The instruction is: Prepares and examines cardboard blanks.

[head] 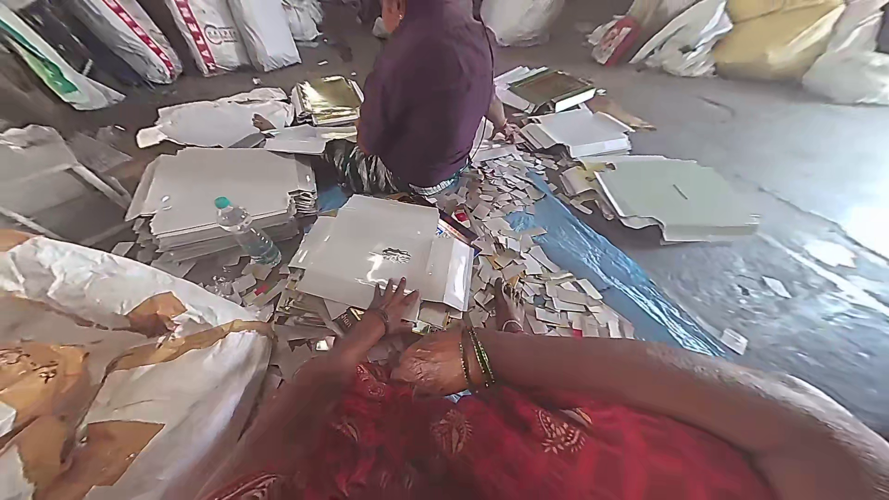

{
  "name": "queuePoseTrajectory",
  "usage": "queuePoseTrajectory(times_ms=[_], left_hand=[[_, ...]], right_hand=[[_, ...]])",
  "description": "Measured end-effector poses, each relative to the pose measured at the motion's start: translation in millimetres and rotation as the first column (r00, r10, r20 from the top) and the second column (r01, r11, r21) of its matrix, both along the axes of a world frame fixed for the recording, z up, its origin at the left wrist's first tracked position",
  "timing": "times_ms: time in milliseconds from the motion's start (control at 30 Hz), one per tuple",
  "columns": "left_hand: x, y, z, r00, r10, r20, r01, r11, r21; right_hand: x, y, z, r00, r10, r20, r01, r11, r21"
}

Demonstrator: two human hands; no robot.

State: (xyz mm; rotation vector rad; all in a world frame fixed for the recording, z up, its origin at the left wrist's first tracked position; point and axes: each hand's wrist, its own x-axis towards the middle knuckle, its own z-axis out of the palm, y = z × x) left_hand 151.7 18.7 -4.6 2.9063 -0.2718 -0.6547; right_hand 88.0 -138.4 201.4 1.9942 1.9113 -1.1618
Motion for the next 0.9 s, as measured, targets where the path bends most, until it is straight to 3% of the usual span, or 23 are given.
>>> queuePoseTrajectory(times_ms=[133,267,333,433,500,533,600,667,767,833,900], left_hand=[[-25,-13,-24,0.989,0.073,0.128,-0.054,0.988,-0.143],[-41,-16,-10,0.987,-0.037,0.154,0.054,0.993,-0.101],[-43,-6,14,0.973,-0.012,0.231,0.052,0.985,-0.166],[-39,17,89,0.922,0.261,0.286,-0.172,0.938,-0.300],[-34,47,142,0.773,0.502,0.387,-0.305,0.830,-0.467],[-29,67,162,0.630,0.596,0.498,-0.278,0.772,-0.572],[-29,107,208,0.376,0.745,0.551,-0.165,0.639,-0.752],[-46,143,245,0.250,0.834,0.491,-0.033,0.514,-0.857],[-80,173,267,0.200,0.935,0.293,0.106,0.276,-0.955],[-101,184,267,0.200,0.975,0.093,0.148,0.064,-0.987],[-116,194,258,0.260,0.964,-0.059,0.139,-0.098,-0.985]], right_hand=[[-4,7,5,0.998,-0.016,-0.060,0.019,0.999,0.050],[7,7,-14,1.000,0.025,-0.007,-0.025,0.999,0.025],[10,6,-19,1.000,0.027,0.012,-0.027,1.000,0.010],[11,5,-21,1.000,0.003,-0.004,-0.003,1.000,-0.016],[12,4,-18,1.000,-0.022,-0.006,0.022,1.000,0.001],[12,4,-15,0.999,-0.046,0.019,0.046,0.999,0.013],[16,5,-8,0.986,-0.138,0.095,0.136,0.990,0.024],[24,6,-8,0.950,-0.255,0.180,0.239,0.965,0.107],[40,3,-5,0.854,-0.497,0.152,0.421,0.833,0.360],[54,-2,-10,0.779,-0.627,0.008,0.513,0.646,0.566],[68,-5,-16,0.716,-0.687,-0.127,0.548,0.439,0.712]])
